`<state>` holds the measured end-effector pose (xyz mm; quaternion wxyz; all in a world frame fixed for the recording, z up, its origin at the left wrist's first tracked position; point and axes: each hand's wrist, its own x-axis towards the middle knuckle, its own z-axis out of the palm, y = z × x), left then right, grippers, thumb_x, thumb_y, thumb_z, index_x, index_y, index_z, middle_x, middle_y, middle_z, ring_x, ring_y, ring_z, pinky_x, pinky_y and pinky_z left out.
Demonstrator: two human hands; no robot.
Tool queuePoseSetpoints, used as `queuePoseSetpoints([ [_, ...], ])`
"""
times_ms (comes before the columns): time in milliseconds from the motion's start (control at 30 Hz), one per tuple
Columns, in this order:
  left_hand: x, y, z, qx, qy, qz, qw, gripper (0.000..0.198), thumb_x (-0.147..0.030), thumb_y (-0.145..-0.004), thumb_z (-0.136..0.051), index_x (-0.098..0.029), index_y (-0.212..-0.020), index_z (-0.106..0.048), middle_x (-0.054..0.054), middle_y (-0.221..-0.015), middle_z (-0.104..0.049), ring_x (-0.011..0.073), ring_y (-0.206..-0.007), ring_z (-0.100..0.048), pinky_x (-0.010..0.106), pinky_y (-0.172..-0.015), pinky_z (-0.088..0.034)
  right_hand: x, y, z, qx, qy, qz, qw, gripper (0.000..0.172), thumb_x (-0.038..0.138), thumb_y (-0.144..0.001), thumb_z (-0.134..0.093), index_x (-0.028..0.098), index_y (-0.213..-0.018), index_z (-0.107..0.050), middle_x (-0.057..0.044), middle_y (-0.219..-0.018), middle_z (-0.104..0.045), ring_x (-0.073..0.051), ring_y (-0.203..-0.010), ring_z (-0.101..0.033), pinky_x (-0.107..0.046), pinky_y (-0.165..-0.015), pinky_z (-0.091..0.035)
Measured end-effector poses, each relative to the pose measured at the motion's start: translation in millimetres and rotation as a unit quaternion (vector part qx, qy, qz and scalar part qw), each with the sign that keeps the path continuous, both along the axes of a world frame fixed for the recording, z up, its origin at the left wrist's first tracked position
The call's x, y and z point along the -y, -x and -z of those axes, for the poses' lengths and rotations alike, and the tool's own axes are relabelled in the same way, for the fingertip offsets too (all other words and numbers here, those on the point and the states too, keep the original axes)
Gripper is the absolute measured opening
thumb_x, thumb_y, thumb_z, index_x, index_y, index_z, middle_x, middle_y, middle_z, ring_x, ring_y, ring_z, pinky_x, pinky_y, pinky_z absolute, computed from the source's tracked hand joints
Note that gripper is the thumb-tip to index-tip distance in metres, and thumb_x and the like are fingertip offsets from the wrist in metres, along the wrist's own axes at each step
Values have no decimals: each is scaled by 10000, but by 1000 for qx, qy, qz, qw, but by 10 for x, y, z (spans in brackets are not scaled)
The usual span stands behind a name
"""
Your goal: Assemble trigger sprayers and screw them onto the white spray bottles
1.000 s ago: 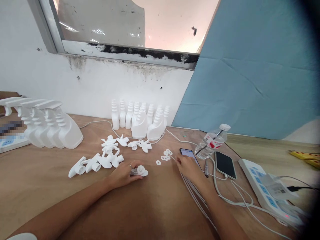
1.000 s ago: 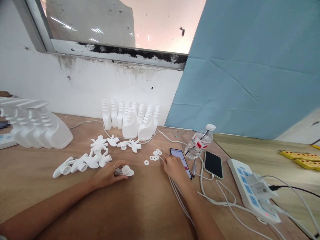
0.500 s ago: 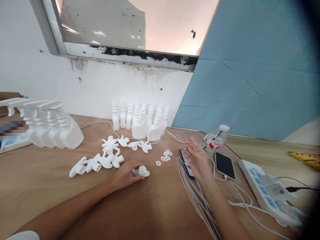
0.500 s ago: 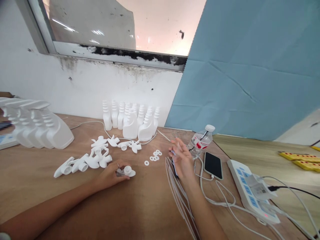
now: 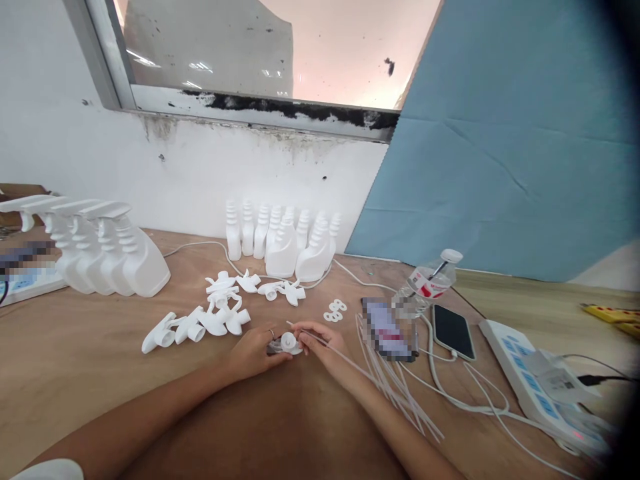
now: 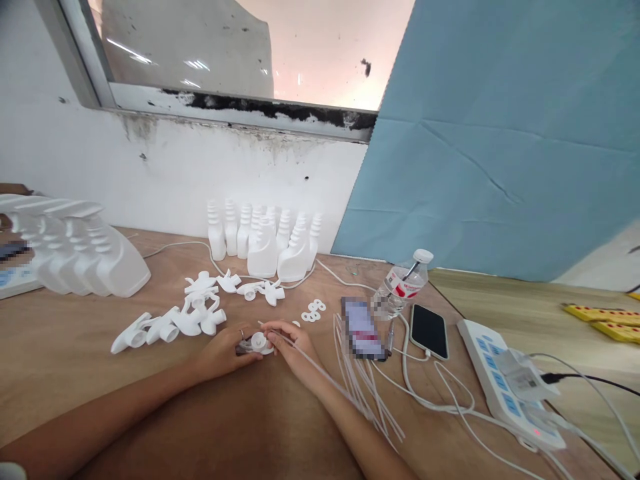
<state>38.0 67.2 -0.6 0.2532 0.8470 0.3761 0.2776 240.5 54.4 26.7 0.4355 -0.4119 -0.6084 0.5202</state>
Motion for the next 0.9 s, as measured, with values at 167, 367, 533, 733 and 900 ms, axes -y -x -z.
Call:
queuePoseSetpoints([
  [167,-7,0,0,7,1,7,1000,297,-379,-838,-650,-215,-1085,-625,26,-1001,-655,181,-922,-583,276,-826,-434,-6,-23,11,6,11,-8,1000,269,389,-785,-679,204,-973,-735,-20,-803,-690,-110,-630,-571,-244,-628,-465],
  [367,1,3,-11,-19,1,1,1000,296,-392,-842,-640,-231,-1090,-641,25,-947,-644,186,-889,-577,277,-796,-429,-1,12,38,6,-13,19,1000,275,445,-801,-643,188,-819,-737,-22,-658,-657,-129,-560,-555,-248,-540,-434],
  [533,21,-2,-35,-25,1,-2,1000,289,-409,-851,-629,-243,-1087,-649,23,-925,-635,188,-875,-575,278,-772,-423,37,34,44,49,-71,19,996,228,391,-859,-587,203,-810,-708,-15,-667,-638,-141,-595,-563,-256,-580,-444],
  [733,11,-3,-18,-21,-6,0,1000,274,-398,-850,-637,-249,-1079,-655,21,-926,-633,186,-877,-574,277,-771,-425,57,59,48,63,-93,17,994,218,365,-902,-531,211,-834,-669,-15,-705,-633,-149,-608,-582,-263,-596,-456],
  [900,11,0,-13,-30,-9,2,999,307,-421,-853,-624,-232,-1094,-651,37,-952,-632,198,-899,-578,285,-788,-436,64,65,38,102,-122,11,987,212,340,-931,-488,215,-832,-627,-10,-707,-613,-157,-633,-590,-279,-647,-460],
])
